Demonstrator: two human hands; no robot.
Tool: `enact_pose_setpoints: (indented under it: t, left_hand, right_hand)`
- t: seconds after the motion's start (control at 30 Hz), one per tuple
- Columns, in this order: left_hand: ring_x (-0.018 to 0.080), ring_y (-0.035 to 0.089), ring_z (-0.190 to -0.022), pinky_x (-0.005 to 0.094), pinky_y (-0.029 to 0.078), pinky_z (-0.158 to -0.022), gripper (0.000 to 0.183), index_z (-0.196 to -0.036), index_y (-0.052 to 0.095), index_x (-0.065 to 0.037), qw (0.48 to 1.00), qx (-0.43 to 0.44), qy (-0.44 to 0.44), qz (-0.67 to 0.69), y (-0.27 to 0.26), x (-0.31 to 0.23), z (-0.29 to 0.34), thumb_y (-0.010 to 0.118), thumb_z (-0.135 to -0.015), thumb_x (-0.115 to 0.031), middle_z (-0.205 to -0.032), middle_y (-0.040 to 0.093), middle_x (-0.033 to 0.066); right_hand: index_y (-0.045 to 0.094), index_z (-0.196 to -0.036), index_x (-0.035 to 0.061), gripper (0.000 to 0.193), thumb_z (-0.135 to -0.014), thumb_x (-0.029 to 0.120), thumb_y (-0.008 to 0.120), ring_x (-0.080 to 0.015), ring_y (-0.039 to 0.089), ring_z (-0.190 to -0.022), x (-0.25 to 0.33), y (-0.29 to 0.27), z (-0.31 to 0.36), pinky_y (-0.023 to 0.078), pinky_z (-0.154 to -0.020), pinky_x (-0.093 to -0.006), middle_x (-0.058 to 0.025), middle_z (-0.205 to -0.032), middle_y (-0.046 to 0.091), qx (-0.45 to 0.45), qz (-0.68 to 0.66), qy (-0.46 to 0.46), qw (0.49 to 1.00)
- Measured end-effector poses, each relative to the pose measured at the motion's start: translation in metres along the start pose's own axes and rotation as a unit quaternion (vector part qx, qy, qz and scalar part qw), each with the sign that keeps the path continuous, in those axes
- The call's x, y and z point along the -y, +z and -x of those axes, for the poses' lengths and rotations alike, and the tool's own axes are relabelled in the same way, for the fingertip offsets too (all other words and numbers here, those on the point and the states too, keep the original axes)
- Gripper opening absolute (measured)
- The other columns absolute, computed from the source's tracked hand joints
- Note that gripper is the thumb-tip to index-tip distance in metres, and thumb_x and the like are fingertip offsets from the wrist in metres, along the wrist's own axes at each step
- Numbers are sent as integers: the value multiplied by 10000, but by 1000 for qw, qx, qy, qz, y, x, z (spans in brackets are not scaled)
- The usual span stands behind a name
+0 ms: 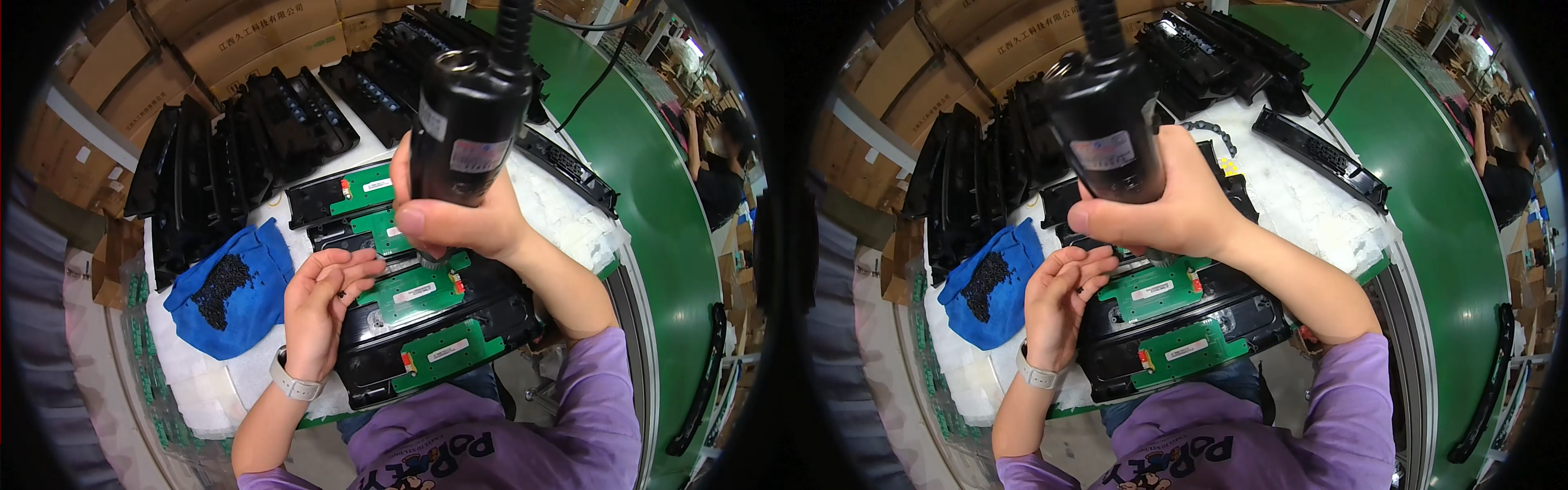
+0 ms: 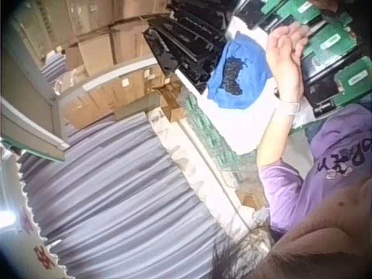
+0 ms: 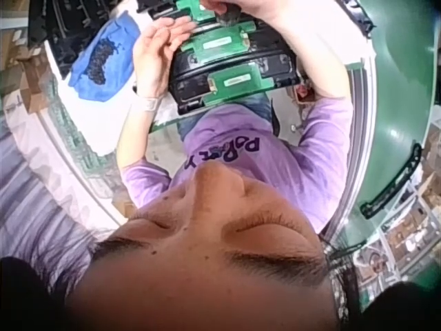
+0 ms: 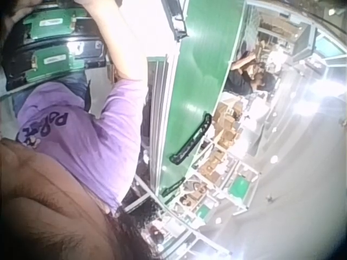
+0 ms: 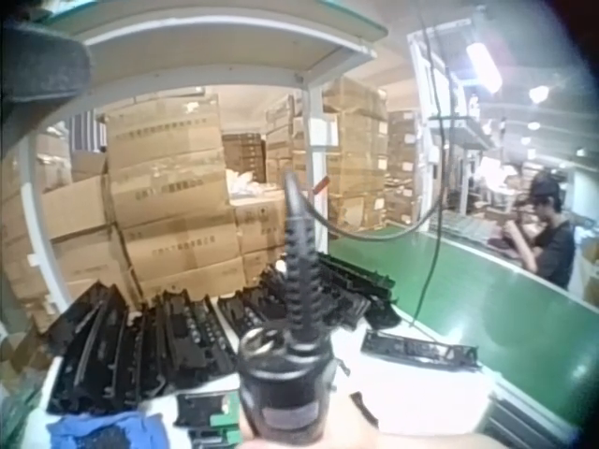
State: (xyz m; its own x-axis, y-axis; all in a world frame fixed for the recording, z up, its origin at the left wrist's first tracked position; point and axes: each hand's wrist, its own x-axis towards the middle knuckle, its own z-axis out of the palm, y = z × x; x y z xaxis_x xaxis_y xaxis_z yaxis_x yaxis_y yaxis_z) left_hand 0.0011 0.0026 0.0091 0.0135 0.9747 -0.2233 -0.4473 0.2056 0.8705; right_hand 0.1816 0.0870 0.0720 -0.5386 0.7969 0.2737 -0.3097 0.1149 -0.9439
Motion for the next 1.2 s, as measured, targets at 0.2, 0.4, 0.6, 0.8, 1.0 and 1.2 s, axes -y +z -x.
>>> enact_pose_setpoints:
  t: [0.2, 0.4, 0.6, 0.8, 1.0, 1.2]
  left_hand:
    - [261, 630, -925, 292, 501, -785, 156, -1038, 449, 1, 1000, -10, 18, -5, 3, 4, 0, 382, -966, -120, -1043, 596, 225]
    - [101, 490, -514, 201, 373, -493, 137, -1027, 450, -26, 998, 48, -8, -48, -5, -2, 0, 393, -969, -136, -795, 618, 138]
    - [40, 353, -458, 167, 289, -445, 117, -1007, 480, -41, 998, 45, 3, -53, 2, -6, 6, 463, -944, -138, -742, 600, 90]
    - [31, 387, -480, 153, 311, -456, 143, -999, 538, -13, 993, 93, -18, -70, 6, -8, 9, 508, -928, -133, -835, 638, 120]
    - [30, 379, -474, 155, 301, -450, 142, -959, 556, -10, 990, 109, -40, -80, 4, -3, 7, 536, -918, -144, -795, 624, 99]
    - [18, 387, -486, 144, 305, -464, 132, -970, 569, -3, 991, 111, -41, -64, 3, -2, 7, 555, -904, -116, -799, 643, 85]
  right_hand:
    - [580, -712, 20, 176, -674, 114, 723, -50, 499, -515, 6, 4, 0, 388, -479, -210, 9, -601, 554, 7, -5, 14, 1000]
    - [538, -780, 8, 229, -659, 69, 723, -66, 487, -474, -6, 2, -2, 363, -430, -193, -23, -646, 534, 37, 93, -181, 978]
    - [439, -936, 16, 312, -803, 256, 588, -122, 414, -385, 10, -7, 7, 379, -406, -279, -27, -544, 436, 58, -110, -108, 986]
    - [439, -983, 48, 308, -886, 339, 469, -112, 430, -422, 13, -5, 7, 426, -507, -307, -10, -589, 459, 5, -229, -209, 951]
    - [451, -965, 35, 216, -862, 224, 465, -145, 427, -402, 8, 1, 6, 399, -453, -319, -52, -559, 451, -22, -262, -220, 939]
    - [450, -973, 34, 224, -855, 223, 472, -144, 408, -390, 6, 4, 8, 387, -435, -311, -56, -554, 447, -24, -242, -219, 945]
